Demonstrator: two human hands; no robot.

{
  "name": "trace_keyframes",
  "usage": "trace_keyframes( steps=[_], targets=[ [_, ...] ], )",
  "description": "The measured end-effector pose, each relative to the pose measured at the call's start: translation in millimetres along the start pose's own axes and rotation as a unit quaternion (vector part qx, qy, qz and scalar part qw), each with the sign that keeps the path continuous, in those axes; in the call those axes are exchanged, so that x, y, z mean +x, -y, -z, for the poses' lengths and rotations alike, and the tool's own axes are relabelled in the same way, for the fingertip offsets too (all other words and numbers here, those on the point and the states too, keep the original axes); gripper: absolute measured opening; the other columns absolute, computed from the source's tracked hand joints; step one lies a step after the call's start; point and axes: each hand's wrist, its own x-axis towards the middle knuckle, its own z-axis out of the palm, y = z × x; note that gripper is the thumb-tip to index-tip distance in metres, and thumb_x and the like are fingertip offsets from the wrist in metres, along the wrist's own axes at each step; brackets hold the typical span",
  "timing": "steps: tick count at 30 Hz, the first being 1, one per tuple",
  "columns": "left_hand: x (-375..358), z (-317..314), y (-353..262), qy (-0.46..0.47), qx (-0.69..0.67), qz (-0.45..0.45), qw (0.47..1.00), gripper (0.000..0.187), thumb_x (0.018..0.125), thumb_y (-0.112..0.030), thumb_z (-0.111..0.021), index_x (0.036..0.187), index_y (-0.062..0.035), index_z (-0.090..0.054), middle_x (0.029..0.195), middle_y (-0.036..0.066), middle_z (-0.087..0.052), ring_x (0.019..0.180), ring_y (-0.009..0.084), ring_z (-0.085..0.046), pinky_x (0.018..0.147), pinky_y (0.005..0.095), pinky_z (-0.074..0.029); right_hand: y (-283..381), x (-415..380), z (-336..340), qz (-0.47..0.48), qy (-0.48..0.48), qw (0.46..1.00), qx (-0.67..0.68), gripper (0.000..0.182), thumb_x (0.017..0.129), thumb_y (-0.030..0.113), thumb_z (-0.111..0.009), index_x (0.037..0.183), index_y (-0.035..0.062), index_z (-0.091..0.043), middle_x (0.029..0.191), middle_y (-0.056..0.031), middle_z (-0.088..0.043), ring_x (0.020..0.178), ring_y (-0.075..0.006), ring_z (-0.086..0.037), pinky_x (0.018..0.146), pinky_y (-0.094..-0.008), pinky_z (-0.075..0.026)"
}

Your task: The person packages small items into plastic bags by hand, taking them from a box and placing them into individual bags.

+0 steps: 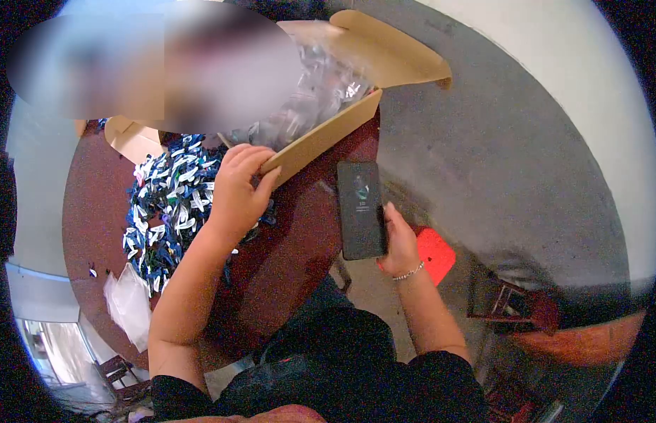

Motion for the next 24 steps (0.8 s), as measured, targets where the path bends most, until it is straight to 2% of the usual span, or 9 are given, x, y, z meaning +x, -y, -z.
trace_keyframes(
  steps=[5,8,11,14,16,17,19,20,24],
  targets=[
    [-16.2,30.0,-14.8,-0.039,0.048,-0.026,0.998,0.03,0.074,-0.005,-0.07,0.102,0.0009,-0.063,0.107,0.015,-0.063,0.107,0.0342,-0.055,0.094,0.0416,-0.043,5.5,8.8,9.8,0.081,0.07,0.978,-0.178,0.03,0.092,0.014,-0.054,0.119,-0.0003,-0.053,0.113,-0.0129,-0.063,0.095,-0.0246,-0.065,0.082,-0.0377,-0.054],
    [-35.9,53.9,-16.4,0.003,-0.016,0.027,0.999,0.024,0.078,-0.005,-0.069,0.101,-0.0012,-0.065,0.108,0.014,-0.065,0.105,0.0294,-0.059,0.092,0.037,-0.045,1.1,0.4,7.0,0.165,0.095,0.973,-0.129,0.034,0.091,0.007,-0.052,0.124,-0.0003,-0.049,0.116,-0.0145,-0.062,0.098,-0.0256,-0.065,0.084,-0.0385,-0.054],
    [-58.3,68.2,-36.2,0.061,-0.146,0.133,0.978,0.016,0.082,-0.004,-0.067,0.098,-0.0023,-0.067,0.098,0.011,-0.067,0.09,0.0218,-0.064,0.083,0.0316,-0.049,0.5,-25.1,-24.9,0.158,0.123,0.977,-0.069,0.043,0.09,0.01,-0.052,0.131,0.0005,-0.043,0.119,-0.0173,-0.059,0.102,-0.029,-0.063,0.087,-0.0412,-0.053],
    [-81.3,58.2,-55.2,0.162,-0.262,0.215,0.927,0.021,0.089,-0.007,-0.061,0.109,-0.0016,-0.065,0.106,0.009,-0.066,0.096,0.0175,-0.062,0.086,0.03,-0.047,-14.0,-33.4,-55.7,0.015,0.26,0.965,0.019,0.061,0.095,0.033,-0.047,0.144,0.0024,-0.029,0.139,-0.0241,-0.043,0.121,-0.0366,-0.052,0.097,-0.0471,-0.047],
    [-96.5,45.4,-61.3,0.137,-0.457,0.323,0.817,0.028,0.095,-0.011,-0.054,0.12,-0.001,-0.058,0.113,0.006,-0.063,0.104,0.0145,-0.058,0.091,0.0289,-0.044,-33.4,-33.8,-83.8,-0.042,0.321,0.943,0.074,0.062,0.098,0.039,-0.037,0.145,0.0014,-0.027,0.145,-0.0254,-0.034,0.128,-0.0375,-0.044,0.104,-0.0485,-0.041],
    [-99.9,49.6,-57.5,0.156,-0.407,0.329,0.838,0.034,0.099,-0.018,-0.047,0.127,0.0006,-0.052,0.115,0.005,-0.061,0.106,0.013,-0.055,0.094,0.0276,-0.042,-42.9,-31.5,-97.9,-0.079,0.323,0.936,0.112,0.06,0.099,0.04,-0.033,0.145,0.0003,-0.027,0.146,-0.0254,-0.034,0.13,-0.0376,-0.042,0.106,-0.0488,-0.038],
    [-105.7,52.3,-46.1,0.082,-0.419,0.367,0.827,0.038,0.101,-0.025,-0.042,0.127,0.0017,-0.052,0.112,0.005,-0.061,0.102,0.0141,-0.056,0.094,0.027,-0.042,-59.8,-27.4,-125.3,-0.115,0.33,0.929,0.119,0.059,0.101,0.038,-0.022,0.144,-0.0031,-0.027,0.147,-0.0249,-0.032,0.133,-0.0373,-0.037,0.112,-0.0486,-0.029],
    [-105.8,58.7,-41.3,0.061,-0.467,0.403,0.785,0.042,0.102,-0.03,-0.037,0.124,0.0019,-0.052,0.111,0.005,-0.061,0.099,0.0143,-0.056,0.091,0.0267,-0.043,-67.0,-23.8,-136.7,-0.135,0.344,0.922,0.118,0.059,0.101,0.038,-0.022,0.144,-0.0031,-0.027,0.147,-0.0249,-0.032,0.133,-0.0373,-0.037,0.112,-0.0486,-0.029],
    [-125.1,85.2,-24.7,-0.077,-0.524,0.407,0.745,0.035,0.104,-0.029,-0.037,0.117,-0.0021,-0.056,0.104,0.0,-0.06,0.094,0.0088,-0.054,0.086,0.023,-0.041,-94.8,-14.2,-180.4,-0.156,0.375,0.913,0.034,0.059,0.101,0.037,-0.023,0.143,-0.0041,-0.028,0.145,-0.0243,-0.035,0.133,-0.036,-0.038,0.112,-0.0467,-0.029]
  ],
)
